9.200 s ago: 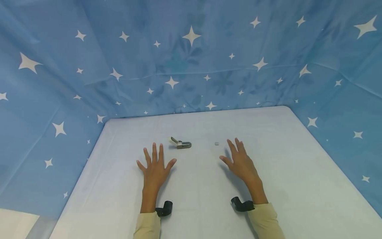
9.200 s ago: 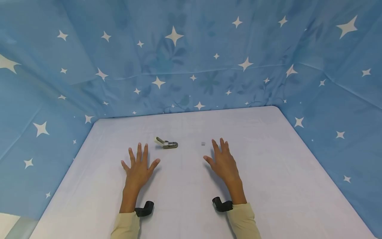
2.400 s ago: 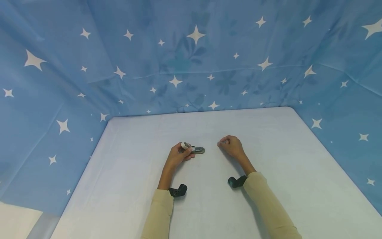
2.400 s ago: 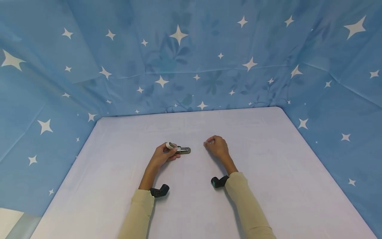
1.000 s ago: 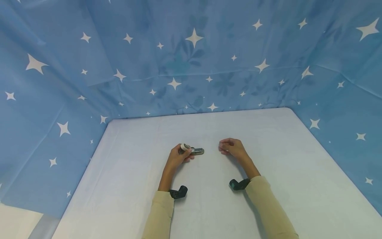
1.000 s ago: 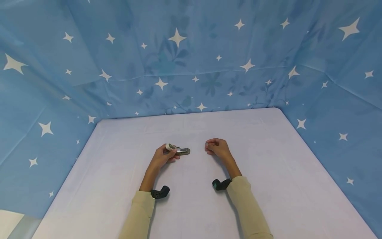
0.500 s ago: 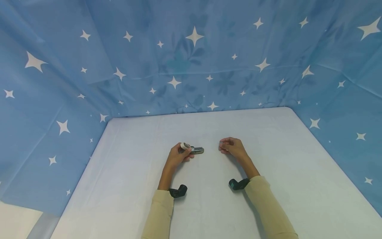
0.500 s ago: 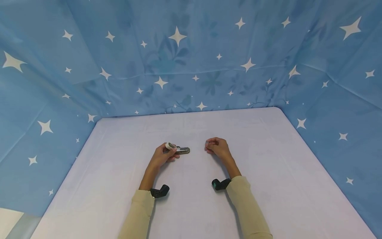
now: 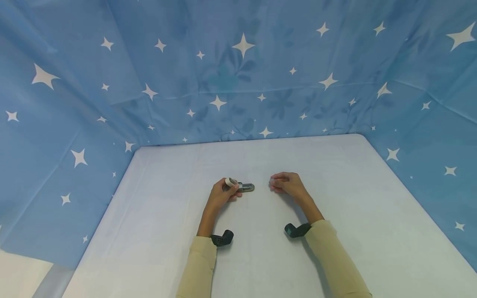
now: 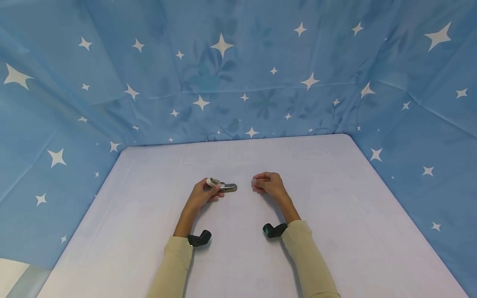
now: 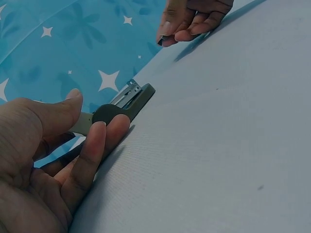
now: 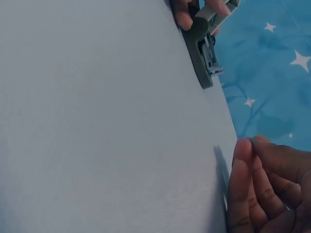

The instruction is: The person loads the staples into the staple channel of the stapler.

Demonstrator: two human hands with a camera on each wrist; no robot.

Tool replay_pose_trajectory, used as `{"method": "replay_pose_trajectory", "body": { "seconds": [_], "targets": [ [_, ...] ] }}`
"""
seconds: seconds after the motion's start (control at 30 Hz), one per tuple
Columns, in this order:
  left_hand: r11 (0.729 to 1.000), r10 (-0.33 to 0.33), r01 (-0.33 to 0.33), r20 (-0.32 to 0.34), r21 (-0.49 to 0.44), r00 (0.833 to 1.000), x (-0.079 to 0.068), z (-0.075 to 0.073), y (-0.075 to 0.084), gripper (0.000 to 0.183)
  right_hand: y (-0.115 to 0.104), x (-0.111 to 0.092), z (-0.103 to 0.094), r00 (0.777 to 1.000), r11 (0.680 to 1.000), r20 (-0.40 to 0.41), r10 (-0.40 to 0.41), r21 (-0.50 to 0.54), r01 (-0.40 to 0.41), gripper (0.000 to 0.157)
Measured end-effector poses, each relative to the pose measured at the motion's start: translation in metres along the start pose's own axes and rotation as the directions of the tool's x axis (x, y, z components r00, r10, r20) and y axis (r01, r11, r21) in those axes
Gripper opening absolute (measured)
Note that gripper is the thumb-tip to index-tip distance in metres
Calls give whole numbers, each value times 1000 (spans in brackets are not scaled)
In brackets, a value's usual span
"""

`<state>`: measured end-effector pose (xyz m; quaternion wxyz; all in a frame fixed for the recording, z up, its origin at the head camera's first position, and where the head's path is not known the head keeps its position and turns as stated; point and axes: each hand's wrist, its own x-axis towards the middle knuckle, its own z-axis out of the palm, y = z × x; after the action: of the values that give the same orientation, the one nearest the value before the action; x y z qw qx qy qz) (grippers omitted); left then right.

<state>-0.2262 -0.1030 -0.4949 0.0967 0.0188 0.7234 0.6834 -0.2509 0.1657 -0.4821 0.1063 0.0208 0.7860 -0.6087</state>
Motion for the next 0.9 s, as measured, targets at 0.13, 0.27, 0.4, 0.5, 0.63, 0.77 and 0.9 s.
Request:
{"method": "replay_pose_trajectory", "body": {
  "seconds": [0.13, 0.27, 0.4, 0.5, 0.63, 0.77, 0.9],
  "targets": [
    [1000, 14, -13, -20, 29, 1000, 1, 1, -4, 36, -4, -1, 5, 1000, 1000, 21, 8, -1, -8, 31],
    [999, 23, -22, -24, 36, 999, 2, 2, -5, 37, -7, -1, 10, 999, 1000, 43, -20, -13, 21, 31],
    [1000, 7, -6, -26, 29, 1000, 1, 2, -3, 35, -9, -1, 16, 998, 996, 41, -54, -65, 57, 28],
    [999, 4, -3, -29, 36, 1000, 1, 2, -2, 35, -10, -1, 20, 994, 987, 44, -95, -124, 100, 26],
    [999, 7, -5, -42, 34, 999, 1, 2, -2, 36, -13, -2, 27, 987, 972, 77, -140, -180, 151, 23],
    [1000, 9, -7, -44, 30, 999, 1, 3, -3, 37, -14, -1, 34, 981, 961, 101, -166, -208, 184, 23],
    [999, 11, -10, -29, 37, 1000, 1, 3, -3, 37, -14, 0, 39, 978, 953, 102, -181, -228, 200, 20]
  ]
}}
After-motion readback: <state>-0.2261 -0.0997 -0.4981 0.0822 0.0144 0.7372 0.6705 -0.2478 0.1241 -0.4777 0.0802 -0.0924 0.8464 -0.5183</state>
